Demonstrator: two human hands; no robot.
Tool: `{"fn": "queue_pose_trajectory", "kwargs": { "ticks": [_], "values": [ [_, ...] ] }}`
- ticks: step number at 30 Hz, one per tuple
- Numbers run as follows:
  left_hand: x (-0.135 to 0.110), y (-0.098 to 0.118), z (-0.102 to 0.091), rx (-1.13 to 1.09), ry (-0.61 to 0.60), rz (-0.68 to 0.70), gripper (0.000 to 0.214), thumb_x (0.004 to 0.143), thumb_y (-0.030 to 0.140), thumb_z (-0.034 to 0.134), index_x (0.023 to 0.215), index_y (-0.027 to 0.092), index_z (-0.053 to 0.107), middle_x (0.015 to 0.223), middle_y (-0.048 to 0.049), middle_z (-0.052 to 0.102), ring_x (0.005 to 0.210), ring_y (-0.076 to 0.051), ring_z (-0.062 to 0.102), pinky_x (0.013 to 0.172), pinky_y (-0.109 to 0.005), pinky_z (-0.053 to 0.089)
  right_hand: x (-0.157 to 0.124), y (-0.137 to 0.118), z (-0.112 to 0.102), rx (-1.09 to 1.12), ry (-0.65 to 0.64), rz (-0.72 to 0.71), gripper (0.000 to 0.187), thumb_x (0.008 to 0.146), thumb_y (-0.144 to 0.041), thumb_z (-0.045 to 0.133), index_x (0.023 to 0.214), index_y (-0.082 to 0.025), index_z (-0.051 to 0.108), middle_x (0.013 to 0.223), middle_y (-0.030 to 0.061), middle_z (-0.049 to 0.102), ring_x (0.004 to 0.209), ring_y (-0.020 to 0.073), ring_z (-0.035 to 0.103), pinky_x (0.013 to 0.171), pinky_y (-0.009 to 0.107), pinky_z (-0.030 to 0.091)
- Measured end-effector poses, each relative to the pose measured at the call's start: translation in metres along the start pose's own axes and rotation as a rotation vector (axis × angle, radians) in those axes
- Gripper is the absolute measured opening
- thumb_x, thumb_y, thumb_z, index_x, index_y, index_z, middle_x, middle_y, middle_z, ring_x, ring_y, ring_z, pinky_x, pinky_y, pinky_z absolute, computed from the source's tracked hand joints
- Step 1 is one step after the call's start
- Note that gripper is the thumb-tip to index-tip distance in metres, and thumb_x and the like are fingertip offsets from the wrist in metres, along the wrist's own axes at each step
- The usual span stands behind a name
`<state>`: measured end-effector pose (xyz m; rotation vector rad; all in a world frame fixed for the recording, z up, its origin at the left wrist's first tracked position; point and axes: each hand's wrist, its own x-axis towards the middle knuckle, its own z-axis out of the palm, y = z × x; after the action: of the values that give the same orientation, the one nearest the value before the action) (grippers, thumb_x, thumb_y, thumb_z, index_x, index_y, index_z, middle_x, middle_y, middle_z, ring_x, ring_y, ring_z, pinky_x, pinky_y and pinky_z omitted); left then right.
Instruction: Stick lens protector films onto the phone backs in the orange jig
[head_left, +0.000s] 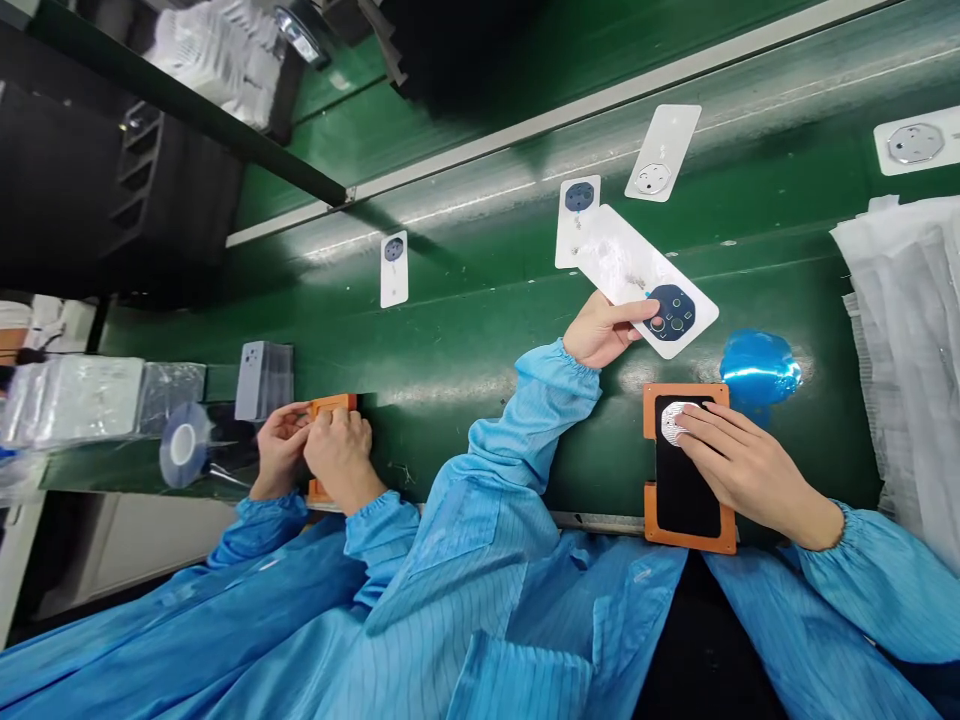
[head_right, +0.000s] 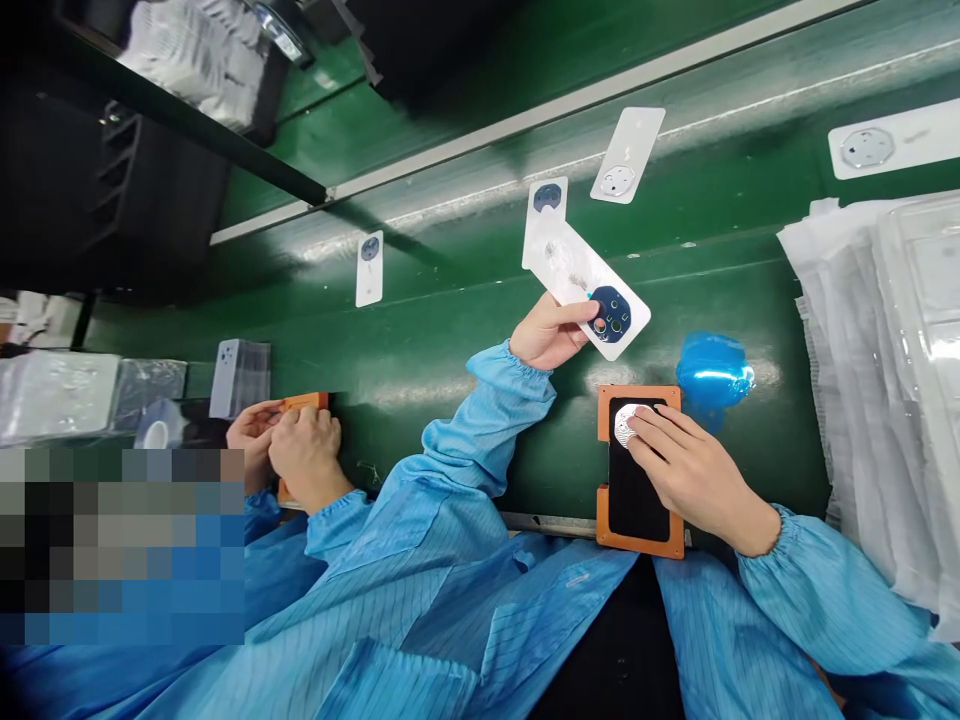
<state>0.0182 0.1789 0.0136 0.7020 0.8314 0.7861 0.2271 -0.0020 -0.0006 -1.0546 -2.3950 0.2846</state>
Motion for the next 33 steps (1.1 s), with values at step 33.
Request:
{"fn": "queue_pose_trajectory", "kwargs": {
  "ticks": [33],
  "values": [
    [-0.050,-0.038,0.053,0.398,-0.032,0.425,0.066,0.090,0.080,0.053,0.103,0.020,0.079,0.100,-0.0091,0.078,0.093,-0.026,0.075,0.089,-0.040,0.062,0.081,0.020,-0.024,0.091,0.653,0.491,0.005,0.095,-0.024,0.069,0.090,-0.025,0.070,0.089,0.0052,0.068,0.080,0.0206,0.068,0.070,0.037,0.060]
  ]
}}
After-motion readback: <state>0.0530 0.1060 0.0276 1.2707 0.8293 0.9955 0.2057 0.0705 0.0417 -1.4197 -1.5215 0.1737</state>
